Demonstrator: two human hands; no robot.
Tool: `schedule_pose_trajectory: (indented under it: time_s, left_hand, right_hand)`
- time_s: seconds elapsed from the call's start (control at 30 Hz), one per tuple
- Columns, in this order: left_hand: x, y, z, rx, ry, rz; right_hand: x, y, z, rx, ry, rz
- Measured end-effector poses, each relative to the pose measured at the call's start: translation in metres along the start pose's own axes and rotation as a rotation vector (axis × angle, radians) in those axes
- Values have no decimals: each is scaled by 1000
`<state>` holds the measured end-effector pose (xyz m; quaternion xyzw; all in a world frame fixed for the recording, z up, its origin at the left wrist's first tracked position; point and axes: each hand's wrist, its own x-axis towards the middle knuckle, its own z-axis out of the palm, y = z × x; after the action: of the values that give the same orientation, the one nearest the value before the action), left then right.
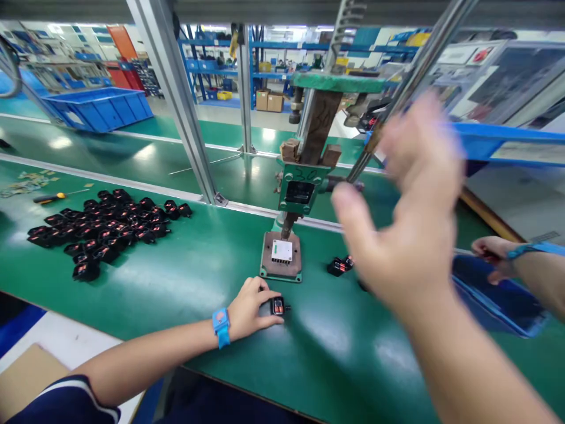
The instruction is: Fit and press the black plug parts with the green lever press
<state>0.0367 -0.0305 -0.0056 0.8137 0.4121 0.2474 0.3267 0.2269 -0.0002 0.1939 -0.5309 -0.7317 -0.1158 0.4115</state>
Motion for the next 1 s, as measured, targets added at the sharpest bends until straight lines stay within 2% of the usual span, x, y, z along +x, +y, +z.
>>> schedule_pose_trajectory:
  time_s: [0.03, 0.1, 0.17, 0.23, 0.3, 0.43, 0.5, 0.63, 0.7, 0.77, 0.83, 0.9, 0.93, 1.0]
  left_hand:
    - [-2, -1, -1, -34, -3, -3]
    - [-5, 0, -4, -130, 5, -4]
    - [-8, 2, -7, -222, -6, -9]
    - [-10, 6, -8, -273, -17, -18]
    - [-10, 11, -6, -304, -9, -29]
    - [-7, 17, -4, -382, 23, -105]
    - [-6, 15, -4, -467, 29, -232]
    - [-3, 1, -8, -806, -38, -573]
    - [-2, -5, -15, -799, -13, -617]
    - [-1, -5, -22, -588, 95, -487]
    - [-1, -1, -27, -339, 118, -216]
    - [0, 4, -25, -153, 21, 54]
    - [0, 5, -21, -90, -36, 145]
    - [2, 4, -12, -4, -73, 237]
  right_hand:
    - [-25, -1, 9, -2, -26, 32]
    - [-84, 3, 29, 13, -304, -6]
    - [-137, 7, 46, 134, -472, 81]
    - [-171, 8, 60, 262, -588, 171]
    - [-182, 5, 69, 366, -638, 253]
    - [-178, -4, 77, 466, -615, 358]
    - [-179, -5, 78, 481, -597, 396]
    - [-188, -2, 81, 501, -578, 442]
    - [-190, 0, 81, 492, -576, 433]
    - [-189, 0, 82, 445, -551, 385]
    - [-186, -2, 82, 371, -492, 285]
    - [-182, -6, 81, 287, -423, 175]
    - [-182, -9, 80, 250, -397, 133]
    - [-183, -15, 77, 197, -367, 79]
